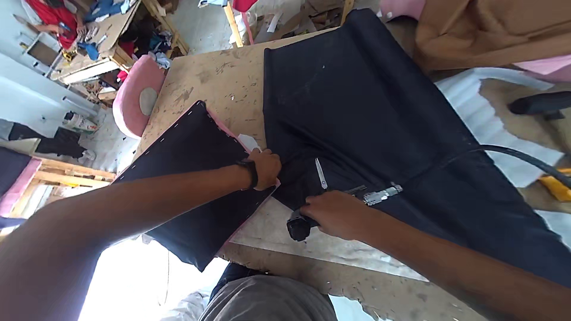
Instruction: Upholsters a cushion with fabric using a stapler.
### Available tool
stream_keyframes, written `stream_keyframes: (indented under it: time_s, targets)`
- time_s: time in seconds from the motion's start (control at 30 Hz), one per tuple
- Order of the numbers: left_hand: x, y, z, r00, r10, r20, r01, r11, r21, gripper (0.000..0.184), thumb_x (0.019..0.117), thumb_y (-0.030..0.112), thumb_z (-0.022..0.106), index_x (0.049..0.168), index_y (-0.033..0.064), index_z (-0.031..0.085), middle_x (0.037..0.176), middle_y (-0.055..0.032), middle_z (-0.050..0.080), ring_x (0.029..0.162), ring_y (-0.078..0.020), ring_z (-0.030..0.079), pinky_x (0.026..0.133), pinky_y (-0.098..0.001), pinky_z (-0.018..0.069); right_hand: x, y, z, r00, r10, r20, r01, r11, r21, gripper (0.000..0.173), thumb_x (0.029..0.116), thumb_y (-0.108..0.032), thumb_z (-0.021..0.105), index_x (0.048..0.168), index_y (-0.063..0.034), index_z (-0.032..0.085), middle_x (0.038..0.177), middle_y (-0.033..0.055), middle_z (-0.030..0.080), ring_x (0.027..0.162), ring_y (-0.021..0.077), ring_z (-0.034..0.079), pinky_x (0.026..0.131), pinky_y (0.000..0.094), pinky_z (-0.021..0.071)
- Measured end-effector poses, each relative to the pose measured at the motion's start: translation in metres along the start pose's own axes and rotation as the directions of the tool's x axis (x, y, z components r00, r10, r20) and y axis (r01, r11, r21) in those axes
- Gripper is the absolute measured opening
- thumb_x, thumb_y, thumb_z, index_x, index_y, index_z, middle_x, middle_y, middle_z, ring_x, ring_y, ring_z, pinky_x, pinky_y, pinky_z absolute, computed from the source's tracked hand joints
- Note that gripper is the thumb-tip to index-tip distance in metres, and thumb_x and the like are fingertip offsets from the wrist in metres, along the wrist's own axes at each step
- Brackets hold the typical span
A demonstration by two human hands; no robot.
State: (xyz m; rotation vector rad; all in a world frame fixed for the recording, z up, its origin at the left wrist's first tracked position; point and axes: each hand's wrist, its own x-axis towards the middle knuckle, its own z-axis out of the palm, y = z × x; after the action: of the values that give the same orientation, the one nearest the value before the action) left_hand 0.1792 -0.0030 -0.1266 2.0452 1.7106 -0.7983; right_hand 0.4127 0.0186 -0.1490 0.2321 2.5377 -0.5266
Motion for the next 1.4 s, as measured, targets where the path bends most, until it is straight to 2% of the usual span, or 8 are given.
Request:
stream_keyframes:
  time_s: [0.2,0.33,0.53,0.67,0.87,1.03,1.23,1.4]
  targets:
    - [0.022,0.0,-0.021,0.989,0.01,0.148,0.011,0.99,-0.142,0.027,0.0968,0.034,0.067,0.107,0.0097,0.072,0.101,-0.0136,0.072,0.097,-0.0327,0.07,0.081,-0.0616,0.0566,0.029,0.011,0.051,0.981,-0.192,-0.042,0.196,0.948,0.252,0.022,0.0852,-0.021,0.076,0.106,-0.0154,0.072,0.094,0.0068,0.07,0.088,0.0276,0.067,0.075,0.0554,0.0544]
    - [0.014,-0.009,-0.022,0.981,0.154,0.118,-0.162,0.985,0.063,0.029,0.0927,0.047,0.072,0.102,0.0195,0.075,0.114,-0.0025,0.072,0.103,-0.0259,0.069,0.083,-0.06,0.0578,0.044,0.014,0.056,0.99,-0.132,-0.051,0.141,0.904,0.405,0.022,0.0792,-0.033,0.083,0.091,-0.0167,0.074,0.076,0.002,0.068,0.067,0.0192,0.065,0.064,0.0491,0.0554]
    - [0.033,-0.009,-0.019,0.956,0.22,0.196,-0.233,0.971,0.046,0.031,0.102,0.039,0.061,0.103,0.011,0.074,0.102,-0.0108,0.072,0.097,-0.0308,0.07,0.082,-0.0608,0.0563,0.053,0.002,0.055,0.962,-0.084,0.259,-0.153,0.621,0.769,0.043,0.0957,-0.04,0.072,0.113,-0.0013,0.067,0.073,0.0115,0.07,0.055,0.0201,0.067,0.058,0.0366,0.0593]
    - [0.034,-0.01,-0.018,0.968,0.184,0.17,-0.189,0.982,0.014,0.041,0.1037,0.045,0.055,0.094,0.0083,0.073,0.089,-0.0141,0.07,0.089,-0.0337,0.07,0.077,-0.0614,0.0557,0.071,0.003,0.085,0.977,0.204,-0.055,-0.094,0.653,0.751,0.029,0.0902,-0.036,0.079,0.097,-0.0077,0.074,0.077,0.0082,0.072,0.067,0.022,0.069,0.068,0.0483,0.06]
    - [0.014,-0.02,-0.021,0.962,0.237,0.132,-0.256,0.955,0.15,0.053,0.103,0.056,0.05,0.084,0.0101,0.069,0.079,-0.0112,0.066,0.079,-0.0319,0.068,0.067,-0.0583,0.055,0.052,-0.045,0.07,0.517,0.666,-0.538,-0.097,0.67,0.736,0.017,0.0981,-0.028,0.065,0.109,-0.0222,0.077,0.112,-0.0018,0.072,0.104,0.0164,0.069,0.091,0.0478,0.0589]
    - [0.002,-0.028,-0.032,0.94,0.267,0.214,-0.308,0.932,0.192,0.042,0.0951,0.055,0.064,0.088,0.0147,0.072,0.081,-0.0073,0.068,0.079,-0.0284,0.068,0.068,-0.058,0.0553,0.059,-0.001,0.092,0.2,0.875,-0.441,-0.312,0.484,0.817,0.024,0.0985,-0.033,0.064,0.113,-0.0162,0.073,0.113,0.0098,0.071,0.103,0.0329,0.069,0.081,0.0611,0.0575]
    - [-0.006,-0.04,-0.024,0.954,0.274,-0.123,-0.24,0.941,0.237,0.034,0.0973,0.05,0.062,0.095,0.0186,0.075,0.115,-0.0013,0.072,0.108,-0.0245,0.067,0.091,-0.0568,0.0533,0.087,0.053,0.082,0.428,0.87,-0.245,-0.588,0.474,0.655,0.042,0.0837,-0.034,0.079,0.11,-0.0036,0.068,0.109,0.0246,0.067,0.102,0.0465,0.066,0.078,0.0666,0.0538]
    - [-0.057,-0.069,-0.038,0.82,0.186,-0.541,-0.194,0.98,0.043,0.026,0.1018,0.04,0.059,0.111,0.0211,0.074,0.134,0.0038,0.065,0.129,-0.0189,0.058,0.107,-0.0501,0.047,0.068,0.074,0.056,0.541,0.598,-0.591,0.029,0.689,0.724,0.026,0.0923,-0.026,0.073,0.109,-0.01,0.061,0.102,0.0099,0.062,0.087,0.0258,0.064,0.074,0.0508,0.0575]
